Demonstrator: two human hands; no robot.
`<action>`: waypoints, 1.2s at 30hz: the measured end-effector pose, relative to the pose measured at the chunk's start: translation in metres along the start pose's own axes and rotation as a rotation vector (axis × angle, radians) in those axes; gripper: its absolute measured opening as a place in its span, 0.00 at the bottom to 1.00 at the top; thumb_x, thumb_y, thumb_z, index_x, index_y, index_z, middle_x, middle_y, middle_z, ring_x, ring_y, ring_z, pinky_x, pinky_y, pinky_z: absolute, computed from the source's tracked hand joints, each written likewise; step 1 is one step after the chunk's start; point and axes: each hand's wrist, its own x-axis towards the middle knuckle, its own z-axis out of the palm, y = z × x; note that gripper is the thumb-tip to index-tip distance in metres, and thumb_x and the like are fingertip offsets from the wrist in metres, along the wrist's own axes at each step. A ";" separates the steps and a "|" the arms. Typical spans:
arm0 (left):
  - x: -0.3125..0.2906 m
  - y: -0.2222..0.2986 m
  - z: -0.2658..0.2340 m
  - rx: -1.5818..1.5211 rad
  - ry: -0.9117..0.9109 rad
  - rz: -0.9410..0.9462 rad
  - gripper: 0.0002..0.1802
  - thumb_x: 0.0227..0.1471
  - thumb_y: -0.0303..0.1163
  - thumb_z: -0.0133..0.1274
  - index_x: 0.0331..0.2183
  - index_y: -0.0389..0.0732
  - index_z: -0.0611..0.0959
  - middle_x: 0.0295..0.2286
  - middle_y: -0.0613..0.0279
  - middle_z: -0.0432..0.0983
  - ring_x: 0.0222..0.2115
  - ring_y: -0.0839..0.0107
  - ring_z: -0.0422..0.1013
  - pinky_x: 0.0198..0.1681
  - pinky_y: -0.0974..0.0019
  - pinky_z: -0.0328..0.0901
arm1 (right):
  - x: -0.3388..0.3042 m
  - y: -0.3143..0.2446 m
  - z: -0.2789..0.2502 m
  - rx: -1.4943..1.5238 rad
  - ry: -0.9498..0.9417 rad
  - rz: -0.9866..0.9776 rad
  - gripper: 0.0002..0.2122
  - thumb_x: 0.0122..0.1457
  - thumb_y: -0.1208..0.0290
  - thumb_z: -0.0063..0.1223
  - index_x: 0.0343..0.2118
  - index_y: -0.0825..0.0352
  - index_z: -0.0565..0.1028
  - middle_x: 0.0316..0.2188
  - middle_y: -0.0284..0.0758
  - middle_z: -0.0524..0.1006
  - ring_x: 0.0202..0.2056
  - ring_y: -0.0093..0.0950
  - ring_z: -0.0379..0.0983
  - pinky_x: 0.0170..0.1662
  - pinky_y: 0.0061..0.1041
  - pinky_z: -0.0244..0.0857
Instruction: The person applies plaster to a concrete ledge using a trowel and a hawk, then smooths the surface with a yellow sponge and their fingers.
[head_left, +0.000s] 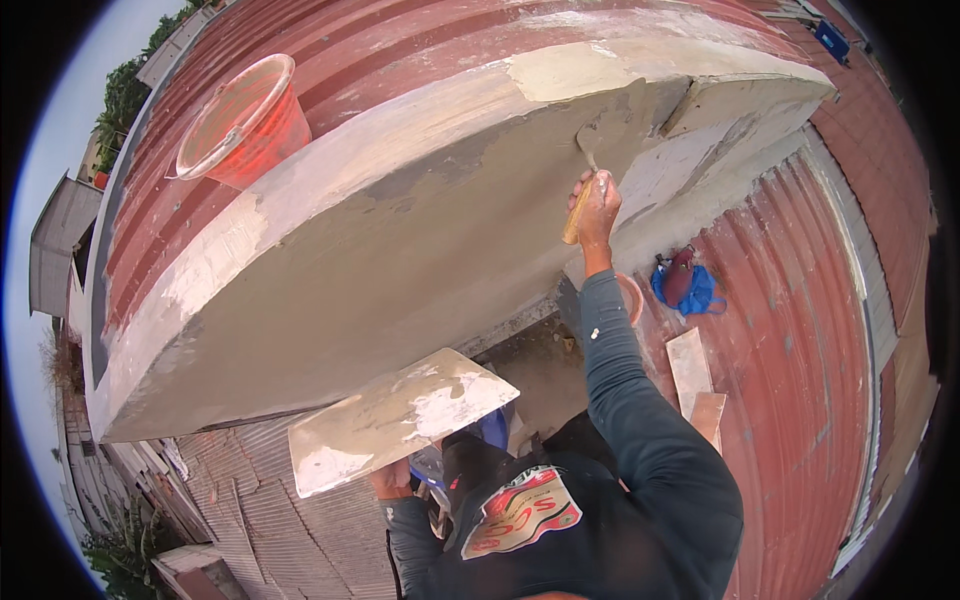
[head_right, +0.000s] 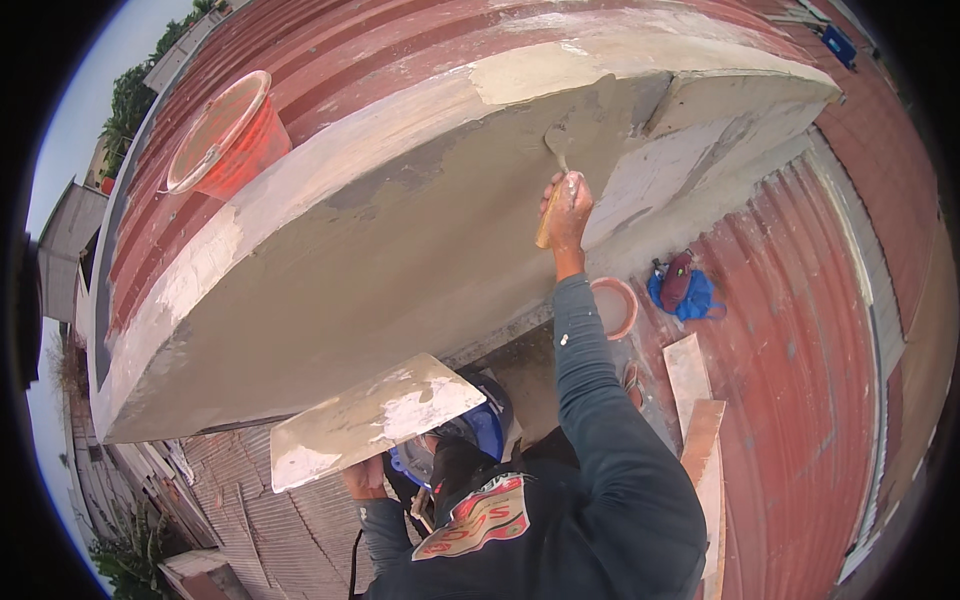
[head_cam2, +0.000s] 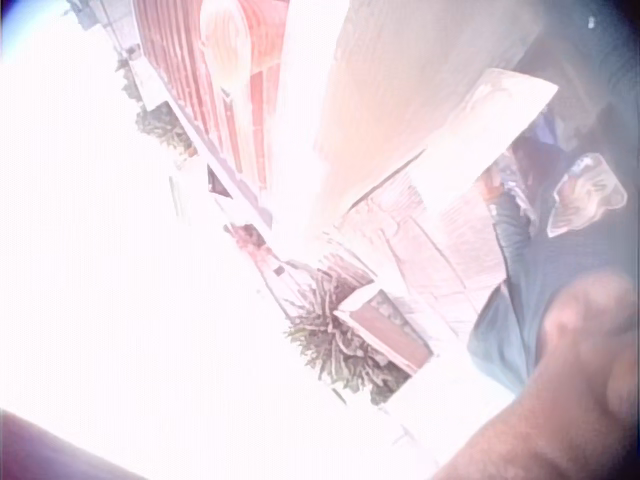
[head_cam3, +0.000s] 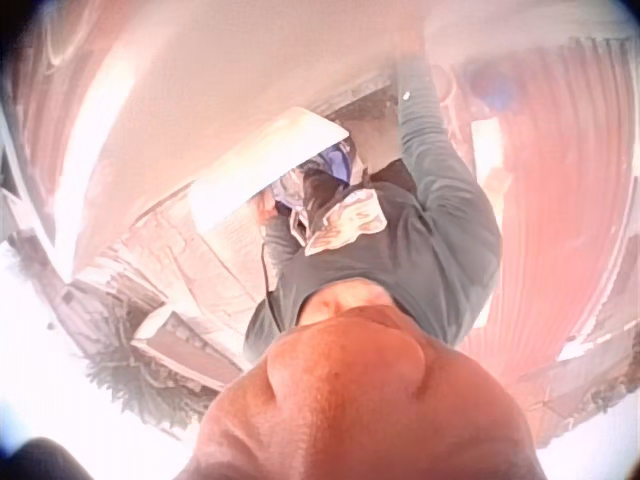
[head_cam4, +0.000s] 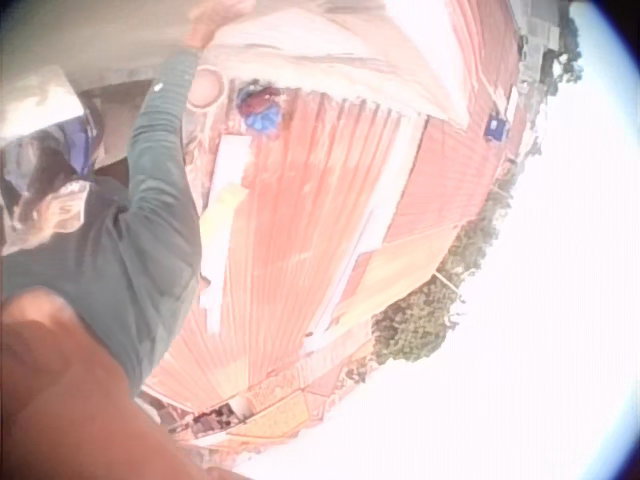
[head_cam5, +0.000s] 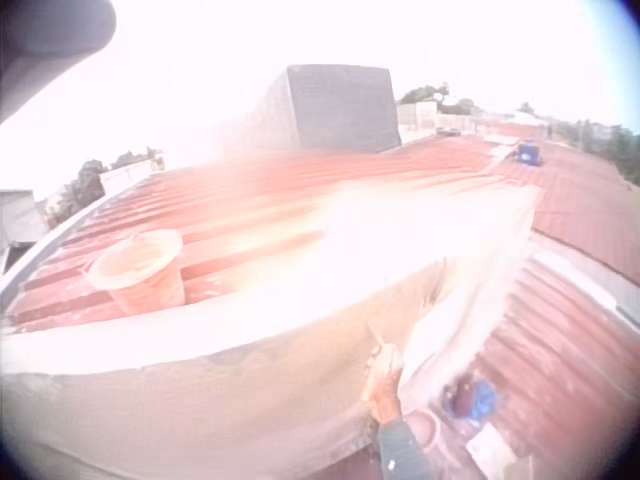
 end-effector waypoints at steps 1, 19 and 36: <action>-0.001 0.002 0.002 -0.050 -0.013 -0.001 0.21 0.59 0.40 0.53 0.51 0.39 0.76 0.48 0.56 0.75 0.49 0.58 0.71 0.55 0.52 0.65 | 0.003 -0.001 -0.005 0.067 0.053 0.056 0.15 0.70 0.60 0.34 0.32 0.65 0.69 0.20 0.31 0.69 0.16 0.22 0.66 0.18 0.21 0.61; -0.016 -0.029 -0.106 -0.255 0.187 0.213 0.21 0.60 0.37 0.52 0.51 0.37 0.74 0.48 0.51 0.73 0.49 0.56 0.71 0.54 0.52 0.66 | -0.220 -0.009 0.049 -0.444 -1.091 0.257 0.12 0.64 0.66 0.53 0.44 0.69 0.74 0.27 0.33 0.75 0.29 0.25 0.73 0.36 0.26 0.69; 0.037 -0.024 -0.027 0.898 0.543 0.424 0.11 0.55 0.25 0.52 0.41 0.31 0.80 0.39 0.54 0.80 0.40 0.56 0.75 0.47 0.59 0.68 | -0.266 -0.038 0.010 -0.897 -1.540 -0.557 0.18 0.51 0.69 0.64 0.44 0.69 0.78 0.39 0.45 0.80 0.36 0.43 0.79 0.38 0.35 0.73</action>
